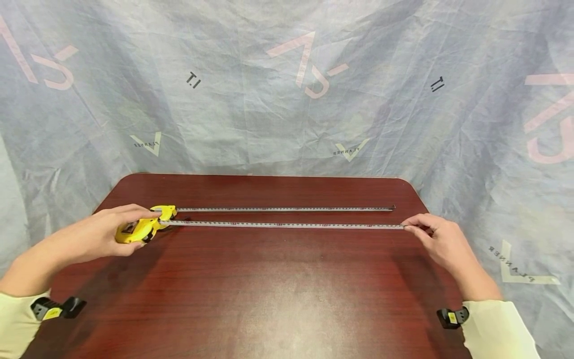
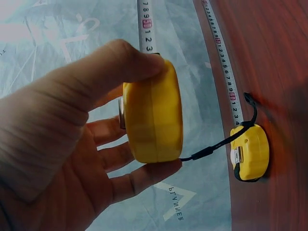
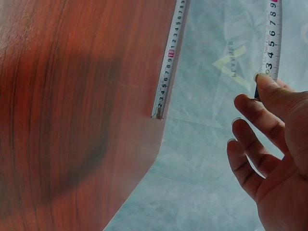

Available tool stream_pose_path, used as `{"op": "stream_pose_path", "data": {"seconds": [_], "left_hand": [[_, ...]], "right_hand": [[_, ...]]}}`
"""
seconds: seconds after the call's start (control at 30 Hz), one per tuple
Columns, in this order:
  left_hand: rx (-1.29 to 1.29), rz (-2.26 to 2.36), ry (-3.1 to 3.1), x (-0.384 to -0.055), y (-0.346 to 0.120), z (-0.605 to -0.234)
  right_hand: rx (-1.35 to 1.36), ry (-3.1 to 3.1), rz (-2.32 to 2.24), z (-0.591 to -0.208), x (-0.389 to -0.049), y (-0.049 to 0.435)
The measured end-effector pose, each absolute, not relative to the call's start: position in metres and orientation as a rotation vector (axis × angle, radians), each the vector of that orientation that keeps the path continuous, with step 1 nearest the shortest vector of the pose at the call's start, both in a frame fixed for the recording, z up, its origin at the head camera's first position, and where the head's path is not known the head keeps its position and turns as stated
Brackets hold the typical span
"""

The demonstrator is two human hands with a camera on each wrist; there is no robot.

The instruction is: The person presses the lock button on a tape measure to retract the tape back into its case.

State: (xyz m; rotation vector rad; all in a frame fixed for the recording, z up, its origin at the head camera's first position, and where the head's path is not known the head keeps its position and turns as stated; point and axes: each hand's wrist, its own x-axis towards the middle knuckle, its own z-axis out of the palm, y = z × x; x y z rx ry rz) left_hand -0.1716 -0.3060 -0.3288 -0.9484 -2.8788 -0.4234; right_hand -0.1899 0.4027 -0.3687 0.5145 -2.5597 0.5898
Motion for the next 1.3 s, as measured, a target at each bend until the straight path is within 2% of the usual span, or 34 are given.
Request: {"op": "stream_pose_path", "data": {"seconds": [0.47,1.3], "left_hand": [[-0.966,-0.419,-2.822,-0.171,-0.299,-0.323],[-0.925,-0.407,-2.866,-0.170,-0.287,-0.323]], "right_hand": [[0.664,-2.507,0.589,-0.366,-0.190,0.387],[0.779,-2.488,0.686,-0.365,-0.193,0.353]]}}
